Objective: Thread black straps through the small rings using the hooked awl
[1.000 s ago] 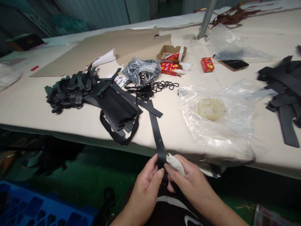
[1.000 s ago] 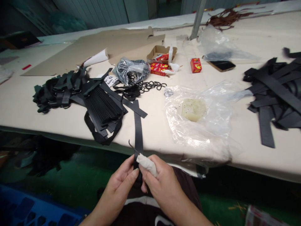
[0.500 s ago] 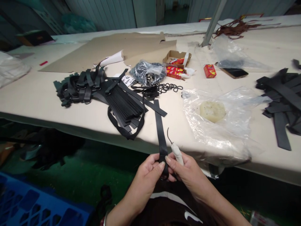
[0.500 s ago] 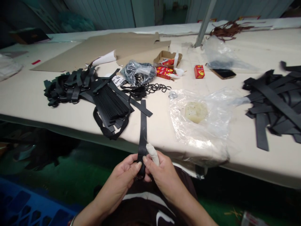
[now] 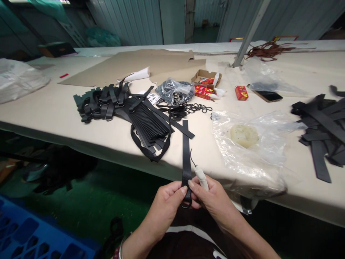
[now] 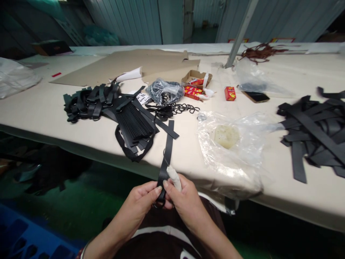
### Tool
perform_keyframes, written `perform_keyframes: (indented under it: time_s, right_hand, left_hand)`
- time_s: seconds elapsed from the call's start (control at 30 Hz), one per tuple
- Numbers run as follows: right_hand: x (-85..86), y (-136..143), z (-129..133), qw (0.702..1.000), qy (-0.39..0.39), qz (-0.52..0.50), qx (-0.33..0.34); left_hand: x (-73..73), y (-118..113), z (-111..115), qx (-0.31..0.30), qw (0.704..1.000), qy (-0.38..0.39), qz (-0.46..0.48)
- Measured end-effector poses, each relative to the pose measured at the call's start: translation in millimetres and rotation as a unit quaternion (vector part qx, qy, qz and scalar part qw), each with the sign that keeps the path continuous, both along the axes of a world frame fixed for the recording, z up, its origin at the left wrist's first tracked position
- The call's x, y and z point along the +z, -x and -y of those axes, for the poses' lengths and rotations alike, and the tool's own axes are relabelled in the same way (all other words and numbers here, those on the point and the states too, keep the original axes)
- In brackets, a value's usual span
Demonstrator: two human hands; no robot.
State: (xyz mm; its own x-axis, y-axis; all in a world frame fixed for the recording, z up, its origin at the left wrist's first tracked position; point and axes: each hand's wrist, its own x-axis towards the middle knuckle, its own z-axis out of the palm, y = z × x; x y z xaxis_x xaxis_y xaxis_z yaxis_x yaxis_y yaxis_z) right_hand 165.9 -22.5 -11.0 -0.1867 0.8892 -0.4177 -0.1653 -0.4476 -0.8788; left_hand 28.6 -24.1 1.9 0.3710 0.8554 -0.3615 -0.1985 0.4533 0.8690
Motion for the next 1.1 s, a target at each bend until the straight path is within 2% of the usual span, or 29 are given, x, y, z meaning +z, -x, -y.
perform_keyframes:
  time_s: [0.17, 0.43, 0.6, 0.7, 0.97, 1.1]
  right_hand:
    - [0.4, -2.1, -2.1, 0.999, -0.031, 0.026, 0.012]
    - [14.0, -2.4, -11.3, 0.993, -0.079, 0.084, 0.016]
    - [15.6, -0.8, -26.3, 0.995, -0.088, 0.052, 0.003]
    - [17.6, -0.3, -34.0, 0.995, -0.098, 0.029, -0.002]
    - [30.0, 0.4, -45.2, 0.990, -0.130, 0.028, -0.037]
    - [40.0, -6.6, -45.4, 0.975, -0.180, 0.098, -0.079]
  left_hand:
    - [3.0, -0.1, -1.0, -0.009, 1.000, -0.013, -0.015]
    - [8.8, -1.3, -12.1, 0.001, 0.999, -0.033, -0.006]
    - [10.6, -0.7, -24.9, -0.004, 0.999, -0.048, 0.024]
    - [14.8, -0.2, -33.6, -0.023, 0.998, -0.057, 0.011]
    - [29.9, -0.9, -48.7, -0.021, 0.990, -0.122, -0.061]
    - [33.1, -1.7, -50.7, -0.022, 0.989, -0.133, -0.065]
